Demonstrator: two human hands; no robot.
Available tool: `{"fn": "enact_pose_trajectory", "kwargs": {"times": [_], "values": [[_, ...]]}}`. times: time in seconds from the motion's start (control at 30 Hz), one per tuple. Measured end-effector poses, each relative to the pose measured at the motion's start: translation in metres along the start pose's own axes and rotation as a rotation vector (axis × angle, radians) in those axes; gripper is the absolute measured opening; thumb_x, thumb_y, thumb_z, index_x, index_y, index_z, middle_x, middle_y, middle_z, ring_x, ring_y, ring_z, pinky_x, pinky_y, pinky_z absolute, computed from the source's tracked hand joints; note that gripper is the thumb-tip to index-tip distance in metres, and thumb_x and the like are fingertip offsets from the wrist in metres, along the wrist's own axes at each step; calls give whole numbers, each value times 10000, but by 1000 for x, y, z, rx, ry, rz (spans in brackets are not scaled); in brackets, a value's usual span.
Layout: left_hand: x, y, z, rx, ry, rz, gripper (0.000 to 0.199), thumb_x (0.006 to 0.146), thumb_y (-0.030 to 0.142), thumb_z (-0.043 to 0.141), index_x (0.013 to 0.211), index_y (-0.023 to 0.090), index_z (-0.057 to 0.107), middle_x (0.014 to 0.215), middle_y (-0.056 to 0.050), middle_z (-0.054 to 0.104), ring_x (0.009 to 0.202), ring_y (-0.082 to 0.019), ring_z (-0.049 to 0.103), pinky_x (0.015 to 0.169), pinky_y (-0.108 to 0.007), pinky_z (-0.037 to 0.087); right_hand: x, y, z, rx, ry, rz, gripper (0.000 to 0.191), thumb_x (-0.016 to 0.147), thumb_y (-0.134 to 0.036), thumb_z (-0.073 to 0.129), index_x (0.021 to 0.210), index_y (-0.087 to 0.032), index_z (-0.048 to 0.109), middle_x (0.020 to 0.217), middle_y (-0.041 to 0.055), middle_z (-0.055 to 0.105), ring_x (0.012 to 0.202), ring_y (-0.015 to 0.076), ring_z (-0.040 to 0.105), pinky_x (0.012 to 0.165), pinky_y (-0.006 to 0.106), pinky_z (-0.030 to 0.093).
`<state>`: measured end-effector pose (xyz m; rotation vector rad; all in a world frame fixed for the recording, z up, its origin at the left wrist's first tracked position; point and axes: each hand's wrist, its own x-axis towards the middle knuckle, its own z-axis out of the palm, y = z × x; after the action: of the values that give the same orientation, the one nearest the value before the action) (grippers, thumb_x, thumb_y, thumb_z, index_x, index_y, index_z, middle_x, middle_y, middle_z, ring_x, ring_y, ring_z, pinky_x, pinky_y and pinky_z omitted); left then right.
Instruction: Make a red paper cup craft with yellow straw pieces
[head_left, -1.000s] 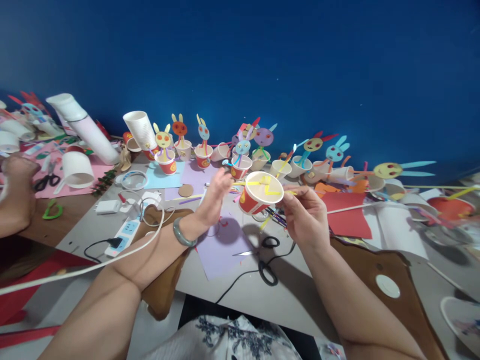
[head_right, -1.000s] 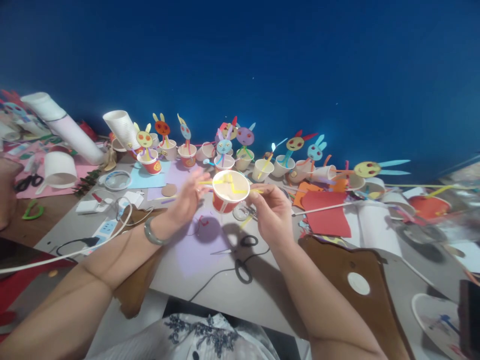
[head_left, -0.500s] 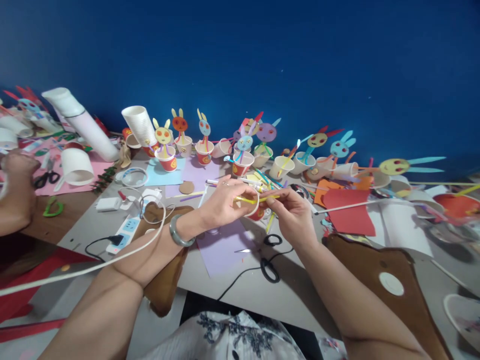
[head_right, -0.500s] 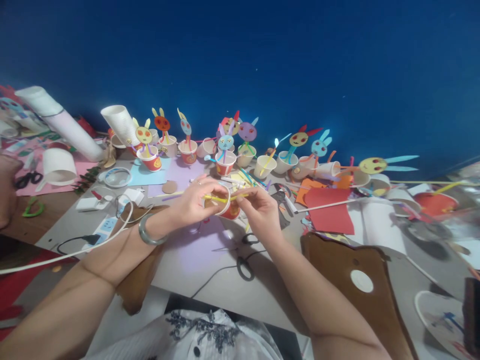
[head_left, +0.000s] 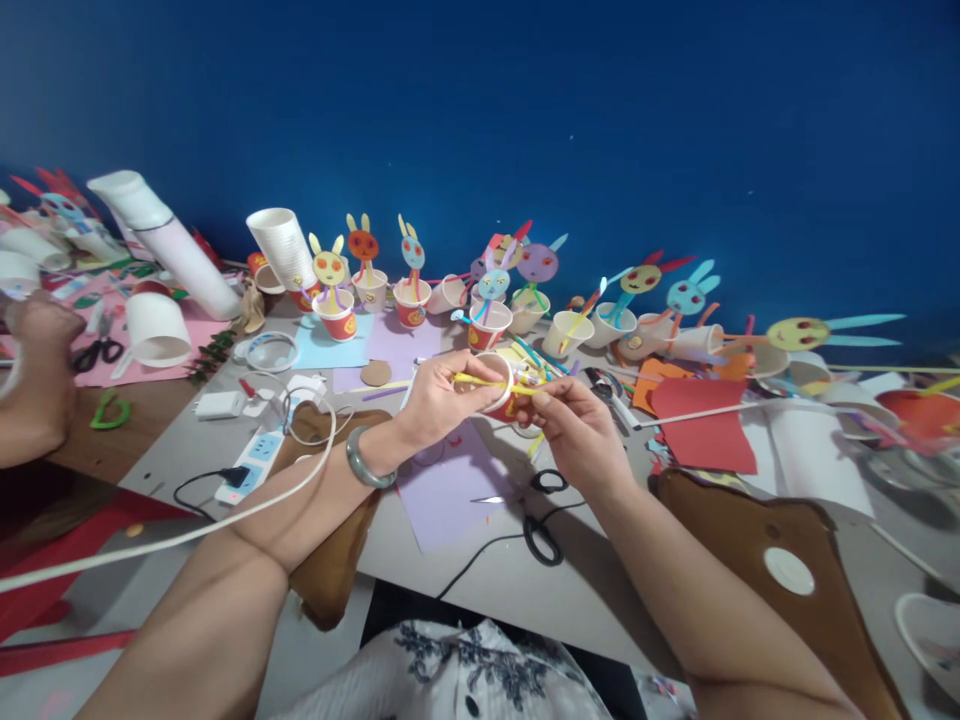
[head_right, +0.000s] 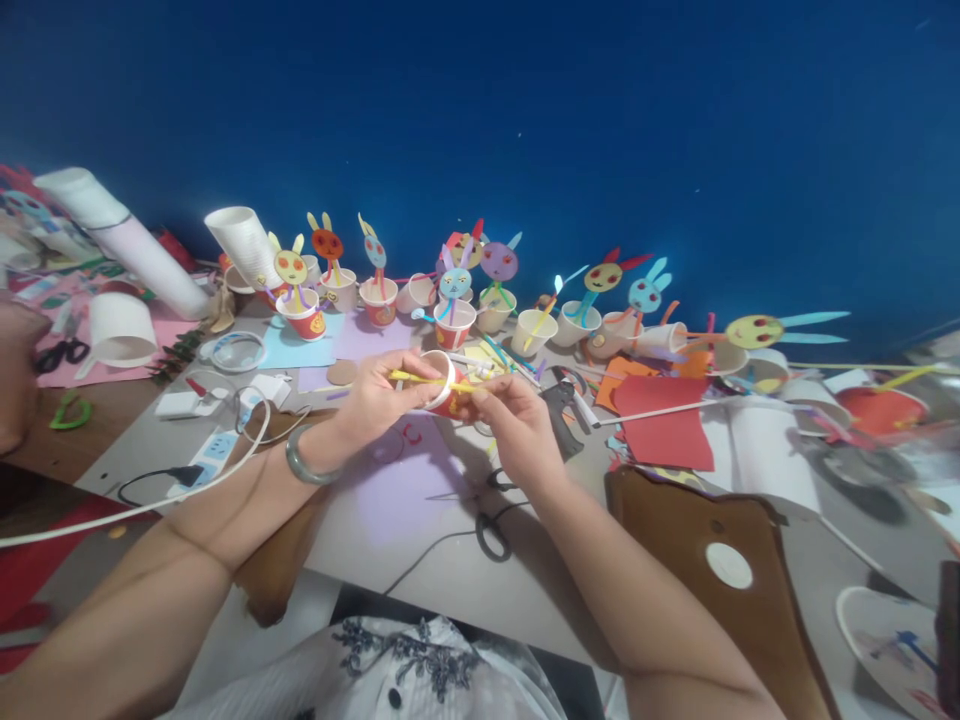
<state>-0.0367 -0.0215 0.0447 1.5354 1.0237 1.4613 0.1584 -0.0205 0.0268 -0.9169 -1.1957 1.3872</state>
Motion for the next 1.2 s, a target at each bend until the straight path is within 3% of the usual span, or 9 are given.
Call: {"fn": "enact_pose_trajectory", "kwargs": {"times": [0.23,0.33,0.57,0.87,1.07,1.2], "values": [[1,5,0,-107,0,-20,99,743,232,801,766,175,724,862,-50,793,830,-156,740,781,-291,590,4,-3,-4,-3,-80,102,367,701,-500,904,727,-222,666,643,-25,660,559,108,581,551,261,453],[1,4,0,-106,-1,-9,122,760,263,787,786,174,708,871,-57,793,819,-159,740,758,-293,585,3,-5,-6,-12,-140,127,353,723,-503,890,706,-219,681,656,-12,672,566,115,582,550,267,448],[2,4,-1,-38,-4,76,66,785,188,742,764,175,681,829,-41,773,752,-136,708,752,-294,571,3,-5,-11,-234,-243,72,353,832,-528,795,716,-205,717,631,2,667,571,116,569,578,272,439],[3,2,-2,-110,-23,-22,99,771,209,763,830,166,697,858,-36,754,782,-131,684,746,-271,548,2,-8,-6,-324,-326,66,381,853,-559,758,761,-190,742,697,21,679,592,116,571,571,266,468],[0,5,-2,-76,-82,-62,165,782,244,777,904,163,700,893,-44,745,817,-137,682,801,-283,553,0,-6,0,-306,-173,-17,388,765,-579,830,806,-209,722,687,5,687,561,119,575,540,274,493],[5,-1,-4,-185,-18,-20,358,824,439,781,1047,180,675,1025,-68,739,906,-159,693,850,-302,557,2,-7,-1,-285,-97,-36,395,762,-583,832,797,-214,695,637,-9,665,544,119,576,534,276,488]]}}
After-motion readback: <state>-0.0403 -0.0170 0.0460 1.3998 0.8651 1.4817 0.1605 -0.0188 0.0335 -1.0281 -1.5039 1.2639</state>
